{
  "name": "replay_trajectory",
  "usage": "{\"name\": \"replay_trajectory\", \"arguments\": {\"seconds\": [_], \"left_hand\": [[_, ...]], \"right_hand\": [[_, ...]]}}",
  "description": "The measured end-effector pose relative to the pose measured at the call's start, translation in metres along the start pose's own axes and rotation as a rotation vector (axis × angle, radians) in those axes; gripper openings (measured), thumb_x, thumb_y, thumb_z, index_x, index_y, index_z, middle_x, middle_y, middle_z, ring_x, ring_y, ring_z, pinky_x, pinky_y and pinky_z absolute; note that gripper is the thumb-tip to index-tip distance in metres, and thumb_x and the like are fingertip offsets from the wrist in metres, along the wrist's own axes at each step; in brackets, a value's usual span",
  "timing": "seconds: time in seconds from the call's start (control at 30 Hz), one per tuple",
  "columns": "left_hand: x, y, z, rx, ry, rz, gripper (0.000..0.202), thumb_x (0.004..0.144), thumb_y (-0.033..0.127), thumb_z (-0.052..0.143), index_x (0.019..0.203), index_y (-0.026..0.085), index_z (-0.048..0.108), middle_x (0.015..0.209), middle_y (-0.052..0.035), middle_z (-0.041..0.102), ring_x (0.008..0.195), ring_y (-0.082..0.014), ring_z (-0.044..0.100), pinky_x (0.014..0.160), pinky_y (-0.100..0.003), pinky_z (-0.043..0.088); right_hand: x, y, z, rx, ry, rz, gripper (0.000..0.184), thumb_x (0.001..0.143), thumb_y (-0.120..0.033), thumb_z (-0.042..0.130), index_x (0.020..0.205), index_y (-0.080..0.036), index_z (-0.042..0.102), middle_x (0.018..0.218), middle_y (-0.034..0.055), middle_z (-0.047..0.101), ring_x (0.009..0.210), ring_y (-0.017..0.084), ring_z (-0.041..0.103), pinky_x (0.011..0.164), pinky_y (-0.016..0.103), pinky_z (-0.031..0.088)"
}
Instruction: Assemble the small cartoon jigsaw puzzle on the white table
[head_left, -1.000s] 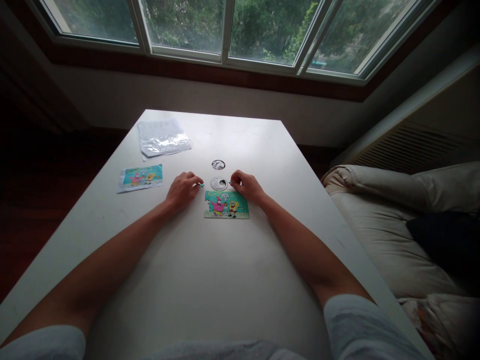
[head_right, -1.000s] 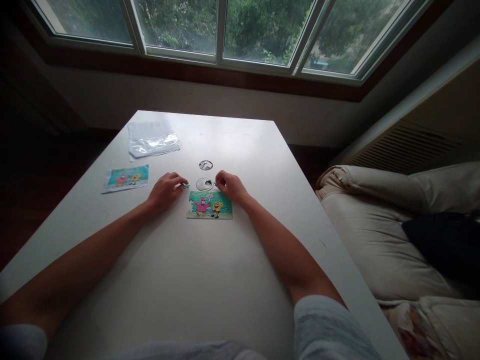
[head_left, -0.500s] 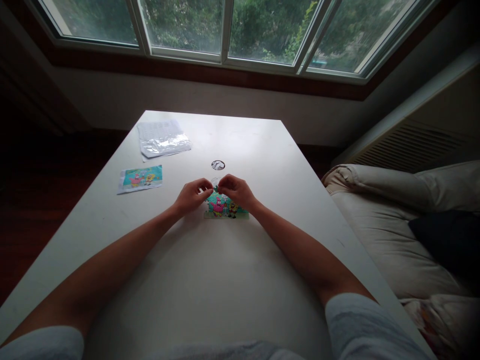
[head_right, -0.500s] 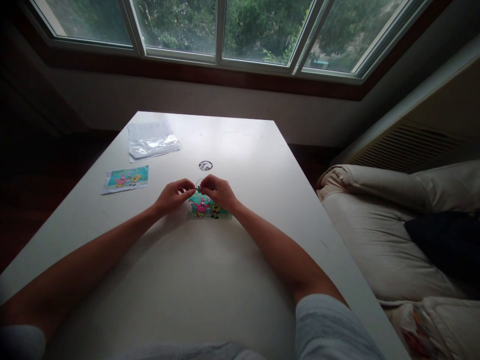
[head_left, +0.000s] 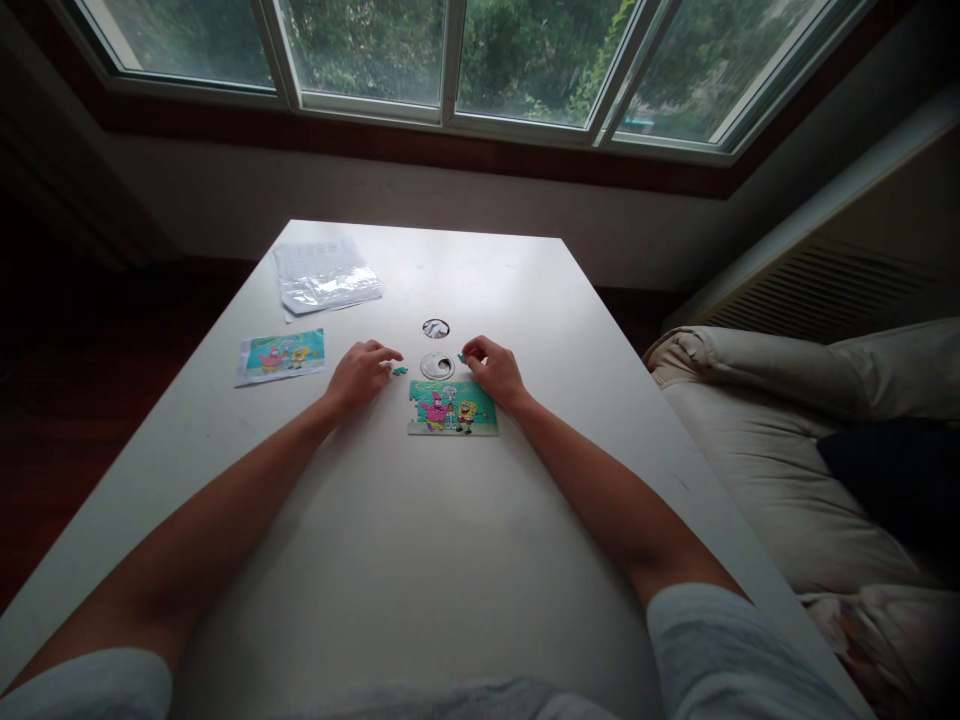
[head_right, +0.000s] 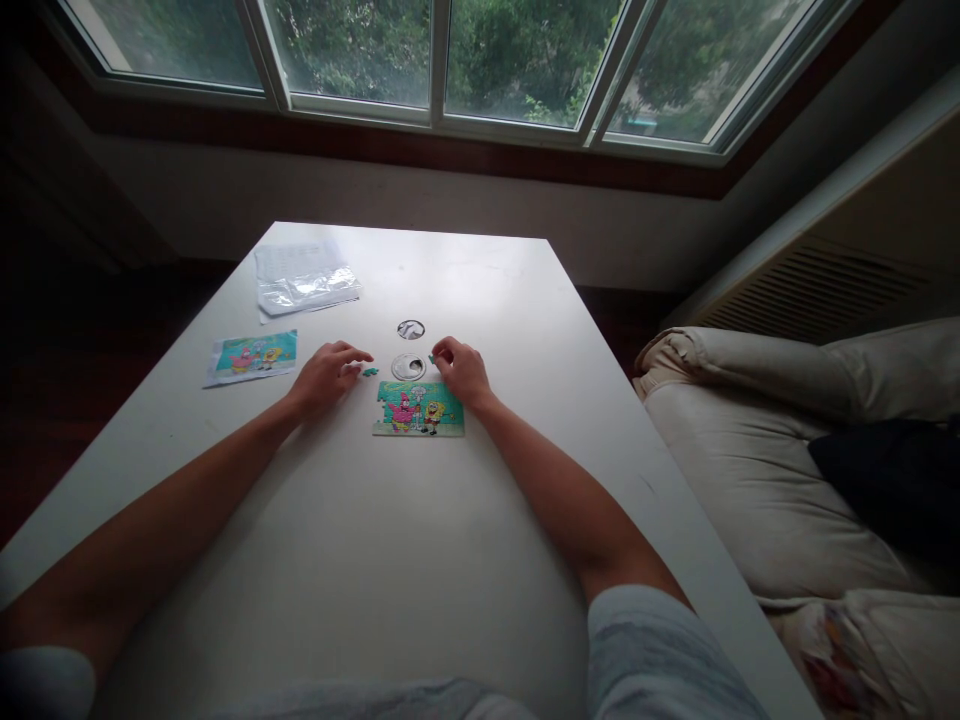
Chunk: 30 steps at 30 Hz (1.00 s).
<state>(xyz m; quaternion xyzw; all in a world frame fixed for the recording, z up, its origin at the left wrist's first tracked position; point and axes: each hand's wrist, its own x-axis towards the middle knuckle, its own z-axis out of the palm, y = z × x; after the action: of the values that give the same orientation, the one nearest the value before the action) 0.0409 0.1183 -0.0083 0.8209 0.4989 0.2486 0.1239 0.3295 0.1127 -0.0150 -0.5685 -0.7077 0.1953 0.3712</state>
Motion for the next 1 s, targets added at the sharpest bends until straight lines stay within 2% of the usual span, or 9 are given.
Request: {"name": "replay_trajectory", "arguments": {"seconds": [0.1,0.2,0.53,0.7,0.87,1.0], "left_hand": [[0.000,-0.002,0.001,0.047,-0.057,0.093,0.030,0.091,0.025,0.056,0.114,0.028,0.075,0.110,-0.0072,0.068,0.102,-0.0259,0.057,0.090,-0.040,0.048],[-0.001,0.001,0.002,0.094,-0.063,0.135,0.028,0.092,0.027,0.055,0.112,0.028,0.075,0.108,-0.0077,0.067,0.100,-0.0259,0.057,0.090,-0.040,0.047],[-0.002,-0.003,0.004,0.095,-0.050,0.029,0.026,0.091,0.032,0.058,0.111,0.024,0.074,0.103,-0.0079,0.064,0.097,-0.0248,0.058,0.084,-0.036,0.047],[-0.001,-0.002,0.003,0.056,-0.059,0.014,0.022,0.090,0.032,0.059,0.105,0.025,0.074,0.101,-0.0069,0.063,0.096,-0.0245,0.056,0.082,-0.035,0.045],[0.001,-0.001,-0.002,0.037,-0.120,0.017,0.020,0.085,0.032,0.061,0.099,0.022,0.072,0.099,-0.0071,0.061,0.096,-0.0249,0.055,0.083,-0.036,0.046],[0.002,-0.002,-0.003,0.042,-0.140,0.041,0.025,0.084,0.031,0.060,0.104,0.022,0.072,0.101,-0.0077,0.060,0.097,-0.0252,0.055,0.086,-0.037,0.046]], "right_hand": [[0.006,0.015,-0.004,-0.110,-0.009,0.056,0.012,0.083,-0.019,0.060,0.090,-0.022,0.068,0.082,0.0018,0.070,0.077,0.018,0.061,0.073,0.032,0.045],[0.008,0.022,-0.004,-0.198,-0.006,0.024,0.010,0.083,-0.017,0.060,0.086,-0.022,0.068,0.082,0.0028,0.068,0.081,0.020,0.059,0.074,0.032,0.043],[0.005,0.015,0.002,-0.182,-0.032,-0.124,0.007,0.089,-0.019,0.060,0.087,-0.022,0.066,0.082,0.0035,0.066,0.083,0.021,0.055,0.078,0.034,0.043],[0.003,0.015,0.006,-0.140,-0.046,-0.156,0.006,0.089,-0.020,0.061,0.087,-0.022,0.066,0.083,0.0034,0.066,0.085,0.021,0.055,0.077,0.033,0.043],[0.001,0.012,0.010,-0.122,-0.056,-0.199,0.005,0.090,-0.020,0.062,0.087,-0.022,0.066,0.084,0.0031,0.066,0.086,0.021,0.055,0.077,0.033,0.043],[0.000,0.009,0.011,-0.110,-0.075,-0.223,0.005,0.090,-0.021,0.061,0.088,-0.023,0.066,0.085,0.0033,0.066,0.087,0.021,0.055,0.079,0.034,0.043]]}}
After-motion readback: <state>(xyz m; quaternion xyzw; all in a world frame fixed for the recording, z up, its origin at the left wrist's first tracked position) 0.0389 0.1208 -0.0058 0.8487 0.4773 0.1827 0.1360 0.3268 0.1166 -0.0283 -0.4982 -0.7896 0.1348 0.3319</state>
